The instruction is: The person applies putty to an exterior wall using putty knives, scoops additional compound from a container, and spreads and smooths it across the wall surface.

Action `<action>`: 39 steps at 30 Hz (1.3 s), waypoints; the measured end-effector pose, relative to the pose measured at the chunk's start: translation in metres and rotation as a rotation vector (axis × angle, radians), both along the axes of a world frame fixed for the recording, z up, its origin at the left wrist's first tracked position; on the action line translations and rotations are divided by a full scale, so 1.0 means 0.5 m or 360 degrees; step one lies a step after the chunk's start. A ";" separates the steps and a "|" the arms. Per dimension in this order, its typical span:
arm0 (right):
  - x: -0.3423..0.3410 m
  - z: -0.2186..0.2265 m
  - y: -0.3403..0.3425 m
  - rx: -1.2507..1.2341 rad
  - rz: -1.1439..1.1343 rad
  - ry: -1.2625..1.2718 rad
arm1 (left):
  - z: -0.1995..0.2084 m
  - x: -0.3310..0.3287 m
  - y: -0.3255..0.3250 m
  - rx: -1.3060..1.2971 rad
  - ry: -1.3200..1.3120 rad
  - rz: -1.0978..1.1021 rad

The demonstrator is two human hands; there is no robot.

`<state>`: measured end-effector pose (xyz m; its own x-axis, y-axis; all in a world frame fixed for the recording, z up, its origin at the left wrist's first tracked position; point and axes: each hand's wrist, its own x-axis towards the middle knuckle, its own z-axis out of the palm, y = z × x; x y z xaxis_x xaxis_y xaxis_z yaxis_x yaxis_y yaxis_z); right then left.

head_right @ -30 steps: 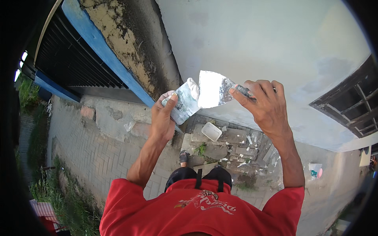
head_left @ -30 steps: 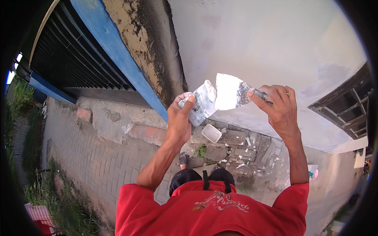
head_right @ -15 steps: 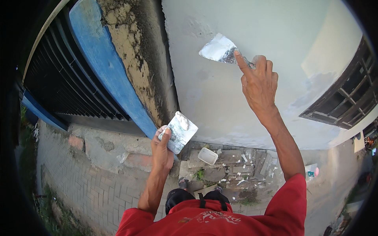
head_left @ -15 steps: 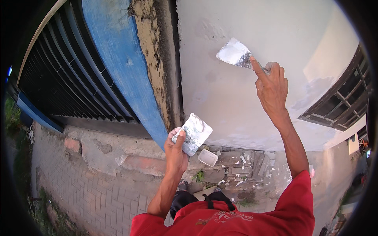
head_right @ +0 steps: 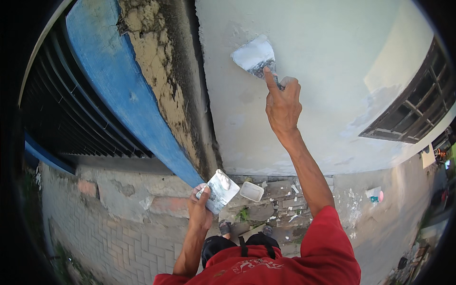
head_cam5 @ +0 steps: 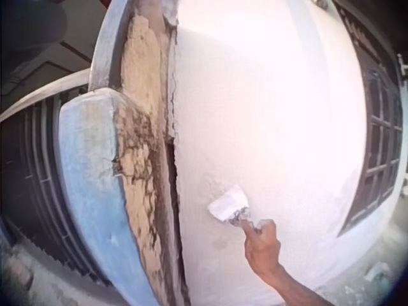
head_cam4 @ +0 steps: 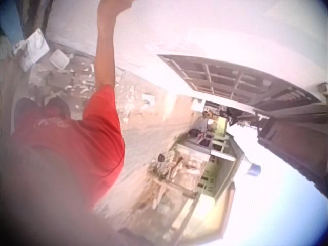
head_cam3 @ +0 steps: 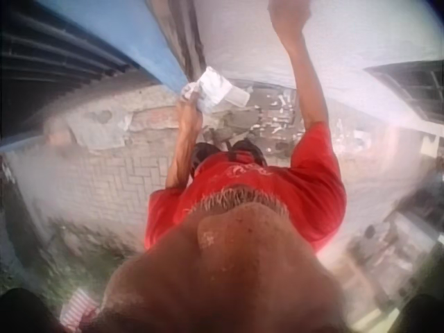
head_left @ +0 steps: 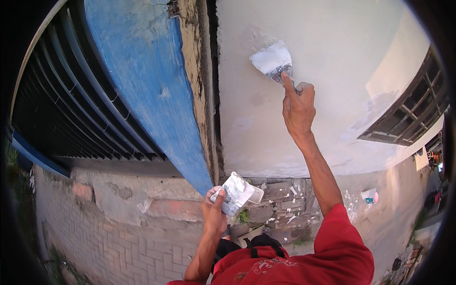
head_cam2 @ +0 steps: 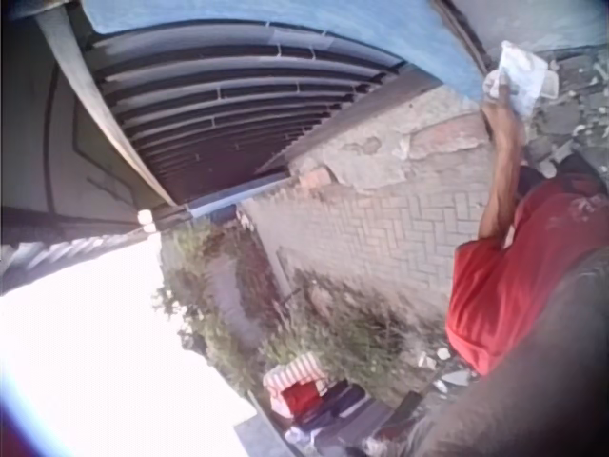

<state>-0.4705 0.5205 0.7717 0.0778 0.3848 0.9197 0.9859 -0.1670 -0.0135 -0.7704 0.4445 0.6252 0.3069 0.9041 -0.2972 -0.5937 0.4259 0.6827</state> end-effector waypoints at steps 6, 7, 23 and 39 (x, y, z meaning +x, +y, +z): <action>0.007 0.031 0.056 0.0078 -0.0029 -0.0082 | -0.014 -0.006 0.013 -0.0040 0.0013 -0.0048; 0.000 0.042 0.065 0.0079 -0.0033 -0.0079 | -0.014 -0.007 0.016 -0.0055 0.0000 -0.0049; -0.039 0.064 0.056 -0.0153 0.0044 0.0025 | -0.015 -0.006 0.034 -0.0114 0.0053 -0.0139; 0.127 0.090 0.000 -0.0271 -0.0023 -0.0565 | -0.033 0.010 0.036 -0.0126 -0.0020 -0.0151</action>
<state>-0.4068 0.5203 0.8165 -0.2271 0.5356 0.8134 0.9217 -0.1514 0.3571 -0.7655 0.4623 0.6087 0.3943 0.8445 -0.3624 -0.5561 0.5332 0.6375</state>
